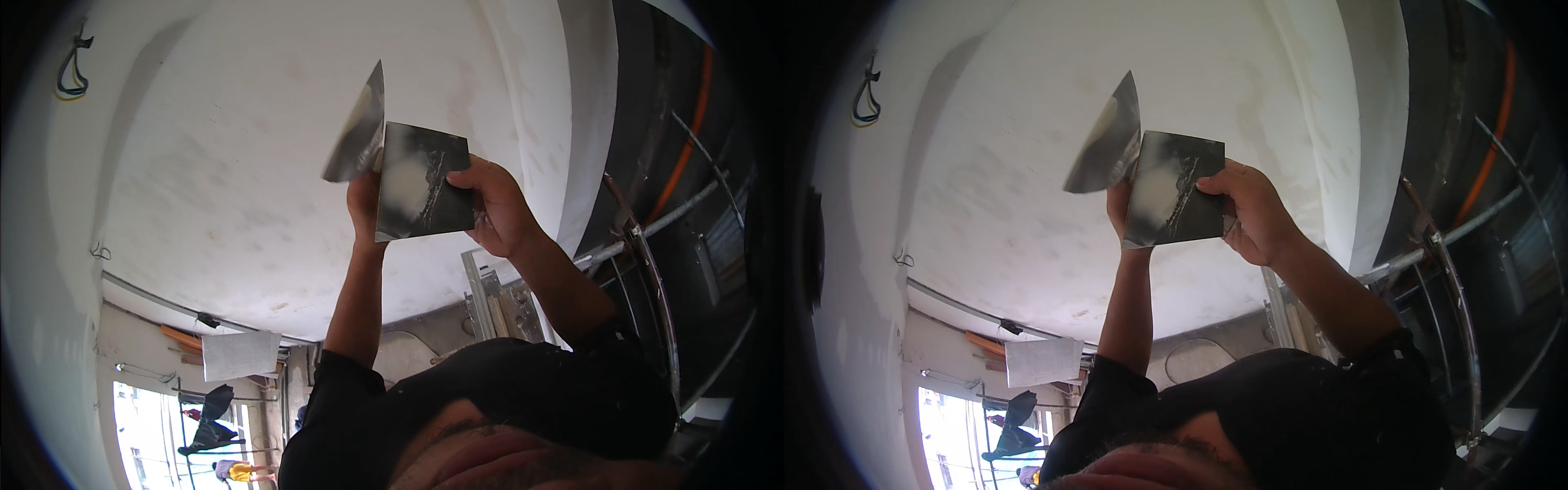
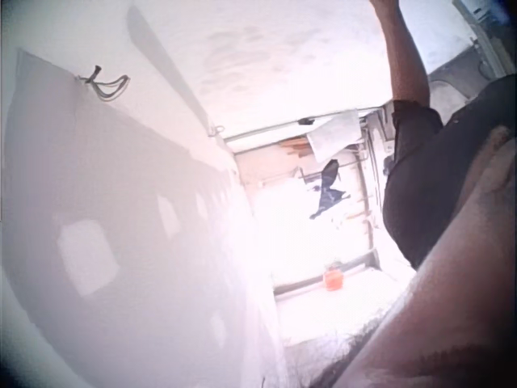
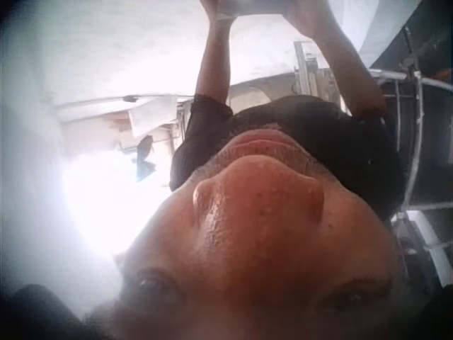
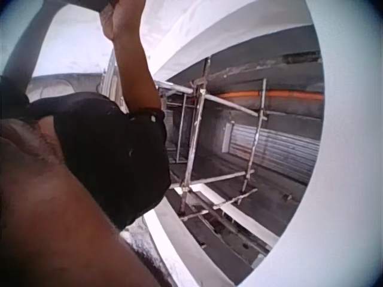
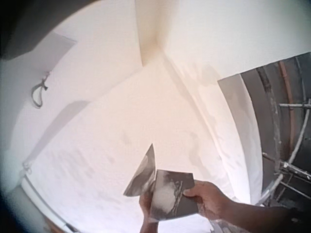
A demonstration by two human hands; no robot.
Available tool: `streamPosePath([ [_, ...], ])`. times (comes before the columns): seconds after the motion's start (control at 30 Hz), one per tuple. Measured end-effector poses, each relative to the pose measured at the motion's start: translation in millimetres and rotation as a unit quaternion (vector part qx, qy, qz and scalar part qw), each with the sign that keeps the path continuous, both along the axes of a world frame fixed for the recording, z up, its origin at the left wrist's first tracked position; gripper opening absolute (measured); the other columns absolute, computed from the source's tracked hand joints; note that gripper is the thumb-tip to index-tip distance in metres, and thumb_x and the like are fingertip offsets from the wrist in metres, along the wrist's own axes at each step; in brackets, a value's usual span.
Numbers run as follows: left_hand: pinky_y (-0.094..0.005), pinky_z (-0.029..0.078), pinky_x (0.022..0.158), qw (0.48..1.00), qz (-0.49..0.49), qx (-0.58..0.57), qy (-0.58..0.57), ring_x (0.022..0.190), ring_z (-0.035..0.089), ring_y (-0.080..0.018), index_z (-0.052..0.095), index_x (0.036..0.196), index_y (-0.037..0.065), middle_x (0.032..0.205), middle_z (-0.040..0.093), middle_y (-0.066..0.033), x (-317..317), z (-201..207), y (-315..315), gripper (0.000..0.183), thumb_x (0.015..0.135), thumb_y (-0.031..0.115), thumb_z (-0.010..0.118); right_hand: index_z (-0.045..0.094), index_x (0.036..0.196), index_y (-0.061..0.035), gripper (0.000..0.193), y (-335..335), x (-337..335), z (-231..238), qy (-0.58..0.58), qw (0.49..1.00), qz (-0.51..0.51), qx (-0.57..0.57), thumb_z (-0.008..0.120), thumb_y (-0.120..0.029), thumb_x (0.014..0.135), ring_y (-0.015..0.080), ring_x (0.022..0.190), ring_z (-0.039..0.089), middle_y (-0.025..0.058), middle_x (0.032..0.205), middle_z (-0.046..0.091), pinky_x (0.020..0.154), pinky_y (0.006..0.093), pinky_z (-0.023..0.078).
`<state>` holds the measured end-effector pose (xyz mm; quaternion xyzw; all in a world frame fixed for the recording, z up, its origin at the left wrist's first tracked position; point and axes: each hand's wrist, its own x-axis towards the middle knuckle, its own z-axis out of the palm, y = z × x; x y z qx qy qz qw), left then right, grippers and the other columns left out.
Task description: The person applies plaster to a white ceiling using a trowel and a hawk. They repeatedly scoop plaster from the hawk onto the trowel and smooth it onto the ceiling surface in a continuous, repetitive motion.
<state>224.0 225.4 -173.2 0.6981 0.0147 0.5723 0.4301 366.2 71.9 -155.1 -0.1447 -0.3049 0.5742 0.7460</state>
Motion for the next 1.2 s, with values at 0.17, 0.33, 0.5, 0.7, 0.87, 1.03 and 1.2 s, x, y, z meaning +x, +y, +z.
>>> streamPosePath([
  [0.17,-0.0383,0.044,0.103,0.866,0.262,0.407,0.125,0.107,0.063,-0.0296,0.055,0.145,0.003,0.144,0.060,-0.0186,-33.1,43.5,-5.4,0.068,0.079,-0.009,0.068,0.052,0.134,0.0045,0.040,3.1,-18.2,20.2,0.001,1.000,-0.002,0.025,0.051,-0.009,0.097,0.0235,0.109,0.067,0.0135,0.120,0.064,0.099,0.0411,0.056],
  [0.33,-0.0382,0.049,0.094,0.817,0.338,0.418,0.208,0.105,0.062,-0.0280,0.059,0.144,0.016,0.147,0.060,-0.0040,-72.5,54.7,-2.4,0.064,0.084,-0.008,0.064,0.050,0.136,0.0044,0.043,-1.7,-18.3,30.3,-0.029,0.998,-0.037,0.052,0.050,-0.009,0.095,0.0245,0.107,0.068,0.0148,0.122,0.063,0.097,0.0394,0.057],
  [0.5,-0.0346,0.055,0.071,0.867,0.400,0.256,0.152,0.081,0.061,-0.0185,0.055,0.131,0.003,0.112,0.064,-0.0114,-146.3,37.6,49.5,0.038,0.094,-0.003,0.059,0.049,0.141,0.0022,0.048,1.5,-1.7,62.3,-0.048,0.981,-0.096,0.160,0.055,-0.012,0.096,0.0224,0.112,0.067,0.0132,0.126,0.064,0.099,0.0377,0.055],
  [0.7,-0.0190,0.039,0.042,0.917,0.229,-0.016,-0.327,0.060,0.046,-0.0027,0.054,0.140,0.001,0.084,0.052,0.0014,-240.9,163.1,-1.7,0.041,0.101,0.012,0.056,0.046,0.146,0.0014,0.053,19.0,56.7,104.7,-0.093,0.945,-0.209,0.232,0.058,-0.013,0.097,0.0209,0.120,0.062,0.0103,0.131,0.062,0.105,0.0374,0.049],
  [0.87,-0.0556,0.038,0.122,0.872,0.110,0.249,-0.408,0.139,0.049,-0.0370,0.047,0.140,-0.013,0.142,0.052,-0.0272,-264.1,283.6,-50.6,0.056,0.097,0.022,0.040,0.059,0.131,-0.0011,0.035,31.0,95.6,173.9,-0.120,0.865,-0.414,0.257,0.059,-0.014,0.098,0.0182,0.107,0.064,0.0079,0.117,0.065,0.097,0.0343,0.051],
  [1.03,-0.0585,0.035,0.121,0.855,0.166,0.251,-0.421,0.151,0.030,-0.0312,0.049,0.143,-0.008,0.152,0.045,-0.0188,-228.3,350.1,-91.6,0.058,0.092,0.019,0.042,0.059,0.135,0.0016,0.039,22.9,133.9,241.6,-0.305,0.619,-0.672,0.268,0.060,-0.018,0.101,0.0183,0.118,0.059,0.0074,0.126,0.062,0.106,0.0312,0.041],
  [1.2,-0.0693,0.027,0.116,0.845,0.168,0.240,-0.447,0.149,0.027,-0.0321,0.040,0.155,0.013,0.155,0.041,-0.0129,-204.4,377.0,-105.9,0.071,0.088,0.032,0.050,0.060,0.133,-0.0054,0.038,24.6,152.3,312.6,-0.276,0.594,-0.680,0.329,0.060,-0.027,0.102,0.0169,0.104,0.058,0.0090,0.115,0.067,0.099,0.0291,0.042],
])
